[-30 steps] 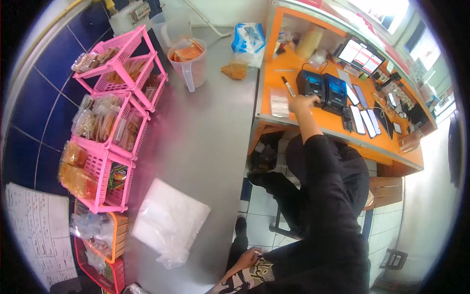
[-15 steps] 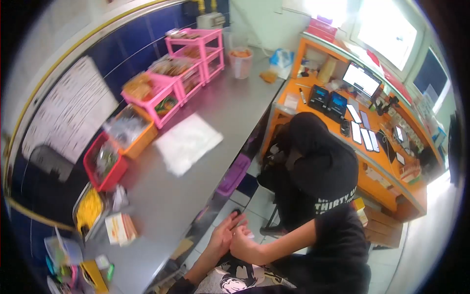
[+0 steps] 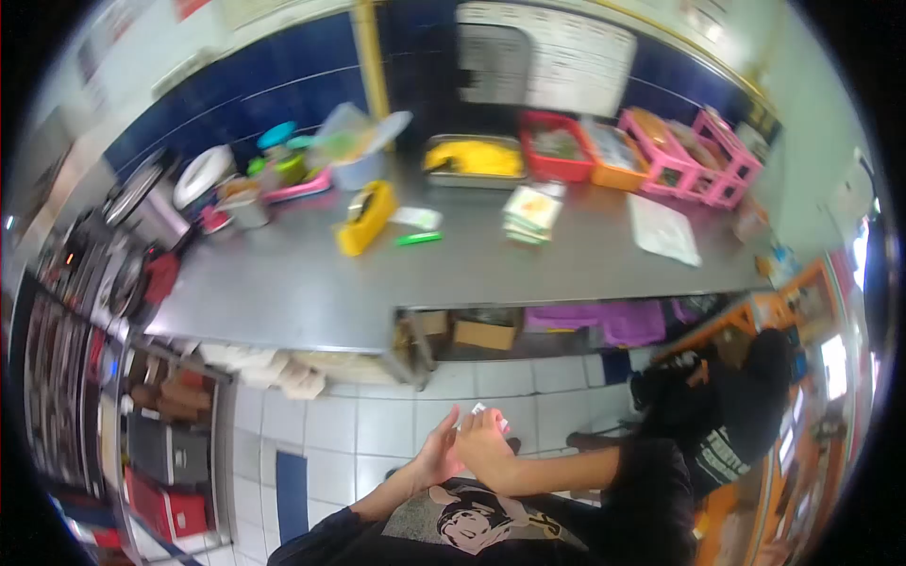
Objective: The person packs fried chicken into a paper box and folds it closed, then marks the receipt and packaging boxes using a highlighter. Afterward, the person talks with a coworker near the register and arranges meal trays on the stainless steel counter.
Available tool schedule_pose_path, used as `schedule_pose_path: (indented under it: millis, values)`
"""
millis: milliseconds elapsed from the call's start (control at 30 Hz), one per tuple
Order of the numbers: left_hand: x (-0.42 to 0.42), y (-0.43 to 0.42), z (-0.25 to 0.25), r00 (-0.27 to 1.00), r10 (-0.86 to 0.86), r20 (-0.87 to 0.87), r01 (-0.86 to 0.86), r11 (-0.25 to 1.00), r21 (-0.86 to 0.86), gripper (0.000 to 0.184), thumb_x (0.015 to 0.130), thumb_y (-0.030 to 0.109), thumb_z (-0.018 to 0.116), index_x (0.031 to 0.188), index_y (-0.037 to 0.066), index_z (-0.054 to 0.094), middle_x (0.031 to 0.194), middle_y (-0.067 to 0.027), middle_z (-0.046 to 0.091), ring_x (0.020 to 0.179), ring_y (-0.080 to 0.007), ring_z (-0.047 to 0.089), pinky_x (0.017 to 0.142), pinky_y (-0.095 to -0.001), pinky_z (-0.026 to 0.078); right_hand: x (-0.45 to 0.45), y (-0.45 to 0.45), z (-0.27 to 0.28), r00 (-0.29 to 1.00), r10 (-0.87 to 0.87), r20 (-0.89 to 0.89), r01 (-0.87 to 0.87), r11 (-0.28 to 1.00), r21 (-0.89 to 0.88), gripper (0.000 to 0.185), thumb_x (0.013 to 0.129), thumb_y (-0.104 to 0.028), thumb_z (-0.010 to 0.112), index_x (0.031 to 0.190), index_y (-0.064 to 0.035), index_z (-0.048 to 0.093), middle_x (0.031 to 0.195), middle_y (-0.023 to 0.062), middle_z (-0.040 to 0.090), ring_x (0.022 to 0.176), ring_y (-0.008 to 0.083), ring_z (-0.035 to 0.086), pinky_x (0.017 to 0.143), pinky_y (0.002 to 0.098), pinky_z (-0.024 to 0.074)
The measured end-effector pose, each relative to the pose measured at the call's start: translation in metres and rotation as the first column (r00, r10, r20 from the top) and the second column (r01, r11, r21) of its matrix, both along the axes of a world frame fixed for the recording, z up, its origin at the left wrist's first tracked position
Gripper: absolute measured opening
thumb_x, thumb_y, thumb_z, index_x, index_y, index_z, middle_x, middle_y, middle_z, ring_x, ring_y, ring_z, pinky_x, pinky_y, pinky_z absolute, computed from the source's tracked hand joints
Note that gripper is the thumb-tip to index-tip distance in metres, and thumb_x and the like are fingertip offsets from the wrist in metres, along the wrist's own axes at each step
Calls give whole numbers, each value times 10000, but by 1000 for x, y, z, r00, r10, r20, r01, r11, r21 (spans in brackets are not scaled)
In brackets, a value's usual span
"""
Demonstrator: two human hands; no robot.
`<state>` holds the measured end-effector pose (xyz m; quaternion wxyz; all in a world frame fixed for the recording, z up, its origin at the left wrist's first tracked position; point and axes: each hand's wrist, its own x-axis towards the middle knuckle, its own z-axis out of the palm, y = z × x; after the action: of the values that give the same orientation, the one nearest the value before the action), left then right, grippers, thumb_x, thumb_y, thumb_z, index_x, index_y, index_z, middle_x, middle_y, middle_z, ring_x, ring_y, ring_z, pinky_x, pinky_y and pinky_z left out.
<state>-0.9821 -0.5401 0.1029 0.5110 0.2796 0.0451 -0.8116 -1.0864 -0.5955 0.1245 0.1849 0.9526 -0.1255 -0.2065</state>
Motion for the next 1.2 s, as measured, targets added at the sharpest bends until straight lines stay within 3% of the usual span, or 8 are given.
schedule_pose_path:
  millis: [167,367,533,600,633,767,900,1200]
  values:
    - [140,188,-32,949,226,218,-251,964,90,470,948,379,456,1296,63,454,1160,-144,583,1068,-232,565,948,-395,426,145,167,-8,897,442,20,-441,897,-22,167,742,-188,599,824,-73,688,774,76,611,747,235,571,699,407,365]
    - [265,452,-68,495,724,481,-835,549,33,377,885,79,596,1240,58,471,891,-86,626,771,-148,625,597,-285,537,315,393,-25,278,944,176,-953,248,174,208,778,-214,569,827,-62,702,843,90,649,793,244,601,733,436,384]
    - [316,599,-47,-522,387,760,-841,-86,-533,290,893,34,578,1157,44,460,1006,-127,648,911,-159,620,749,-270,516,455,498,49,360,618,699,-792,-193,579,429,775,-196,670,1141,-36,516,948,160,616,803,311,623,761,422,481]
    - [334,644,-21,-621,275,734,-784,-190,-592,279,896,26,570,1147,36,451,1024,-135,649,930,-161,615,786,-269,501,516,560,45,268,326,907,-891,-274,362,502,769,-163,691,1191,-28,455,1000,193,598,821,324,628,737,410,506]
    - [343,655,-10,-677,208,706,-736,-194,-648,268,898,17,562,1138,28,442,1043,-143,650,949,-164,611,822,-267,486,539,584,35,537,340,772,-668,-389,635,480,761,-99,699,1178,-31,471,925,155,622,782,272,636,689,371,518]
    - [395,695,-10,-730,-172,662,-634,-191,-749,348,886,-4,567,1201,4,421,1210,-184,508,948,-192,609,859,-259,459,623,656,30,690,549,471,-263,-416,871,404,750,3,692,1115,-18,523,786,98,638,650,162,621,602,274,505]
    - [446,749,5,-703,261,662,-709,-326,-625,439,857,-35,568,1252,-1,380,1246,-193,460,959,-258,620,799,-343,556,763,748,76,412,319,854,-621,-587,519,184,730,2,664,904,7,603,702,81,604,600,106,554,546,272,447]
    - [566,846,-35,-573,114,812,-728,-526,-439,279,912,52,538,1168,-39,476,1179,-151,548,965,-236,623,749,-329,577,1105,1035,274,85,195,977,-898,-409,160,212,716,-94,699,907,-30,633,737,184,644,697,307,640,664,387,486]
